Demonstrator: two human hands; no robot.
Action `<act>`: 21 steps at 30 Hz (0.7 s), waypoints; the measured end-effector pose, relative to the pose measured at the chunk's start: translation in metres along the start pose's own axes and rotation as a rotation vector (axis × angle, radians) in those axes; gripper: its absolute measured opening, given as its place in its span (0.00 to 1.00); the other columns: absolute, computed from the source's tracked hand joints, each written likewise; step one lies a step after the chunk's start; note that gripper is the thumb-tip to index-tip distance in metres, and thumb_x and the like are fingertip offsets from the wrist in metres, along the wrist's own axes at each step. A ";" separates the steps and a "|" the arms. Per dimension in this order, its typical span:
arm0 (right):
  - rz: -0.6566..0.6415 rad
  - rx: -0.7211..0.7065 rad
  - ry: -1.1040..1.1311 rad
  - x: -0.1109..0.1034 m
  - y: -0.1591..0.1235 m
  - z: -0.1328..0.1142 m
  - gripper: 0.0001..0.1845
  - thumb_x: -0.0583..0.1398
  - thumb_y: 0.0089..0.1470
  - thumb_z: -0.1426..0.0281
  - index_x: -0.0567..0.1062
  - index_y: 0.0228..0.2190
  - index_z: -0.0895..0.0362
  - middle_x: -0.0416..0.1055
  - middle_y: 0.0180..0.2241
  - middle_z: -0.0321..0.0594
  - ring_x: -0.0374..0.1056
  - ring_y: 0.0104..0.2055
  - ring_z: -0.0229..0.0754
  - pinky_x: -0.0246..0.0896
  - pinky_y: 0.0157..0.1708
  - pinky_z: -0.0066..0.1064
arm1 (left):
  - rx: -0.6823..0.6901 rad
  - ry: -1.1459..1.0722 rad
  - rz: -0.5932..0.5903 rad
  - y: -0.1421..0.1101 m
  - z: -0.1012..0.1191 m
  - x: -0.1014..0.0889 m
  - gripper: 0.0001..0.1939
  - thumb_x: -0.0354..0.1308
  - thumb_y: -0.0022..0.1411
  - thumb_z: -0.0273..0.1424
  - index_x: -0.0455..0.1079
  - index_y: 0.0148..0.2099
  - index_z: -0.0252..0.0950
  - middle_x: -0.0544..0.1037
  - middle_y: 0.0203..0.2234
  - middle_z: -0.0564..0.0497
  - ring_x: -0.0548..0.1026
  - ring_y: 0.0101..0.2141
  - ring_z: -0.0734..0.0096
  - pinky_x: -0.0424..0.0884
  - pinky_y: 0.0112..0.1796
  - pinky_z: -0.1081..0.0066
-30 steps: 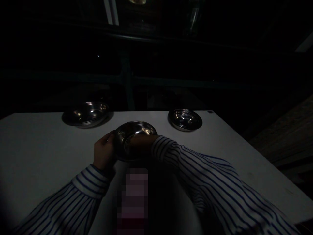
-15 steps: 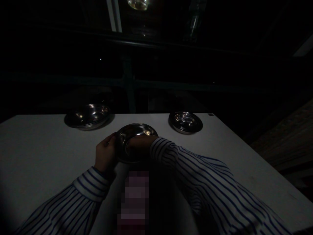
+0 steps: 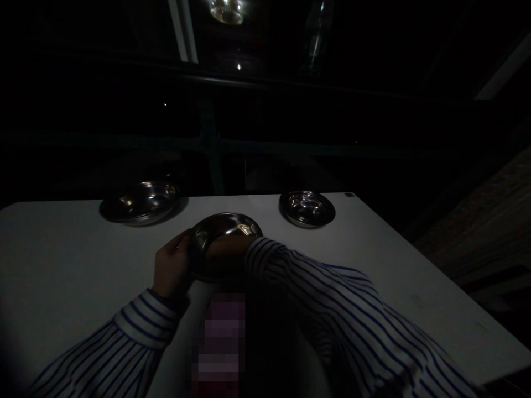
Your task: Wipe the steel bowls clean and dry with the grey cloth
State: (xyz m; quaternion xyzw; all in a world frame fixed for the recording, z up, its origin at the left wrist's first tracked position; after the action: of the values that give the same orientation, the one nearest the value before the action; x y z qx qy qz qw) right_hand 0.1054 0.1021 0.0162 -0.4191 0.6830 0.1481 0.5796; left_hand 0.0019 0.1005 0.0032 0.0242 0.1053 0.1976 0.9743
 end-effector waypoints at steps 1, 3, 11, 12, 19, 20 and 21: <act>0.026 -0.016 -0.010 -0.002 0.006 -0.005 0.09 0.58 0.50 0.76 0.76 0.34 0.58 0.75 0.37 0.36 0.69 0.37 0.35 0.60 0.36 0.23 | 0.001 0.005 0.000 0.000 0.000 0.000 0.20 0.49 0.55 0.33 0.72 0.46 0.28 0.78 0.40 0.41 0.75 0.41 0.62 0.69 0.43 0.65; 0.101 -0.011 -0.048 -0.009 0.018 -0.006 0.11 0.55 0.52 0.76 0.74 0.38 0.60 0.73 0.40 0.43 0.68 0.41 0.39 0.60 0.39 0.26 | -0.002 0.013 -0.002 0.000 0.000 -0.001 0.20 0.50 0.55 0.33 0.71 0.47 0.28 0.77 0.41 0.41 0.74 0.43 0.61 0.68 0.44 0.64; 0.247 0.142 -0.186 -0.020 0.013 0.038 0.12 0.54 0.51 0.78 0.73 0.37 0.67 0.71 0.40 0.57 0.68 0.43 0.49 0.60 0.40 0.34 | -0.012 -0.004 -0.019 0.003 -0.001 0.000 0.19 0.50 0.56 0.31 0.71 0.46 0.27 0.78 0.38 0.40 0.76 0.39 0.61 0.70 0.42 0.64; 0.249 0.136 -0.192 -0.018 0.013 0.035 0.12 0.54 0.51 0.78 0.73 0.37 0.67 0.71 0.40 0.56 0.68 0.43 0.48 0.60 0.39 0.34 | -0.008 -0.006 -0.019 0.003 0.000 0.000 0.18 0.51 0.56 0.31 0.72 0.46 0.27 0.78 0.39 0.40 0.76 0.39 0.61 0.70 0.42 0.64; 0.263 0.040 -0.203 -0.012 0.022 0.012 0.12 0.52 0.54 0.75 0.72 0.39 0.62 0.72 0.42 0.46 0.68 0.43 0.41 0.59 0.42 0.29 | 0.004 -0.014 -0.035 0.004 -0.002 0.000 0.18 0.51 0.56 0.31 0.72 0.46 0.27 0.78 0.39 0.40 0.75 0.40 0.59 0.70 0.42 0.63; 0.273 0.072 -0.210 -0.013 0.019 0.019 0.13 0.52 0.54 0.76 0.71 0.40 0.64 0.71 0.42 0.49 0.67 0.44 0.43 0.59 0.42 0.30 | 0.003 -0.016 -0.038 0.004 -0.002 0.001 0.18 0.50 0.56 0.31 0.71 0.46 0.27 0.78 0.39 0.40 0.75 0.40 0.60 0.70 0.42 0.63; 0.279 0.103 -0.215 -0.015 0.015 0.027 0.13 0.52 0.53 0.77 0.71 0.40 0.65 0.70 0.43 0.52 0.67 0.45 0.45 0.59 0.42 0.32 | 0.001 -0.020 -0.041 0.004 -0.003 0.001 0.18 0.50 0.56 0.31 0.71 0.46 0.27 0.78 0.39 0.40 0.76 0.39 0.60 0.70 0.42 0.63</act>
State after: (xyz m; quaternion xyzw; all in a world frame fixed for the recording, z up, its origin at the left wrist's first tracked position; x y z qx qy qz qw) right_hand 0.1116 0.1356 0.0179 -0.2718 0.6753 0.2357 0.6439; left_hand 0.0006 0.1046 0.0003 0.0245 0.0960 0.1772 0.9792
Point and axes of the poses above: each hand's wrist, its own y-axis towards the middle knuckle, its own x-axis out of the palm, z = x × y, the point moved 9 cm from there along y, towards the middle knuckle
